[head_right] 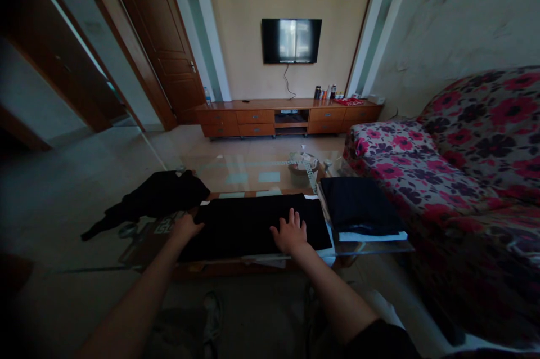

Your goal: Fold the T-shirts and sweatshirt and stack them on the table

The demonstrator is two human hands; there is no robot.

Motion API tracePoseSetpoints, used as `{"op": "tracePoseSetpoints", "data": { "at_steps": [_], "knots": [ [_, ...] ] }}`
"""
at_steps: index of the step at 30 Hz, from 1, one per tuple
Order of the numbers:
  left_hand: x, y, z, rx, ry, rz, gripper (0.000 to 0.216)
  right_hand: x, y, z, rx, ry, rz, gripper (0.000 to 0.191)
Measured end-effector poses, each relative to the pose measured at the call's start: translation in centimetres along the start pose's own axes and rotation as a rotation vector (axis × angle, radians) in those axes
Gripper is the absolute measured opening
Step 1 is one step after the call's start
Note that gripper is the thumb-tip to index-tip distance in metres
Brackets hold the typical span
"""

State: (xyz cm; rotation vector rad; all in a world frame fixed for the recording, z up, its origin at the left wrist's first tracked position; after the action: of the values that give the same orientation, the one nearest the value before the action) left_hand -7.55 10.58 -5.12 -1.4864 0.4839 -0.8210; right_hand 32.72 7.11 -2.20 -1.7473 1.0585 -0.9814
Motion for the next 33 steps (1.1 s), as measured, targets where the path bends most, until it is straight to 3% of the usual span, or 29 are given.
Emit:
{"op": "tracePoseSetpoints", "data": {
  "at_steps": [5,12,19,21,24,28,30,33],
  "knots": [
    [-0.8,-0.4,-0.7,0.034,0.013,-0.032,0.054,0.4,0.5,-1.1,0.004,-0.056,-0.082,0.069],
    [-1.8,0.0,-1.3,0.263,0.022,-0.268,0.03,0.0,0.9,-1.2,0.094,-0.129,-0.091,0.071],
    [-0.2,-1.7,0.2,0.389,0.136,-0.264,0.026,-0.9,0.6,-1.7,-0.009,-0.129,-0.036,0.065],
    [1.0,-3.3,1.3,0.42,0.221,-0.195,0.029,-1.8,0.3,-2.5,-0.186,-0.189,0.009,0.06],
    [3.6,-5.8,3.3,0.46,0.305,-0.041,0.03,-3.3,0.0,-4.3,-0.633,-0.265,0.09,0.053],
    [8.4,-7.3,6.7,0.579,0.455,0.007,0.038,-4.6,0.4,-6.7,-1.286,-0.179,0.093,0.048],
    [11.2,-7.2,8.4,0.646,0.549,-0.12,0.041,-4.9,0.8,-7.6,-1.572,-0.113,0.011,0.048],
    [15.4,-7.1,10.1,0.663,0.696,-0.539,0.047,-5.2,1.5,-8.0,-1.816,-0.058,-0.133,0.044]
  ]
}}
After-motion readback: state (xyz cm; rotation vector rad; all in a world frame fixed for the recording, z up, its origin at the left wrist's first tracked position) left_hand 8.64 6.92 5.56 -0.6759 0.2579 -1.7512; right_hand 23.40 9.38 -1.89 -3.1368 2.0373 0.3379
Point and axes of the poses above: each hand's wrist, its own x-axis away from the middle knuckle, its own y-axis out of the palm, z = x × y, the point moved 3 cm from there along -x, towards the middle knuckle, and after that the axes turned 14 degrees about -y, right-handed, at the moved point
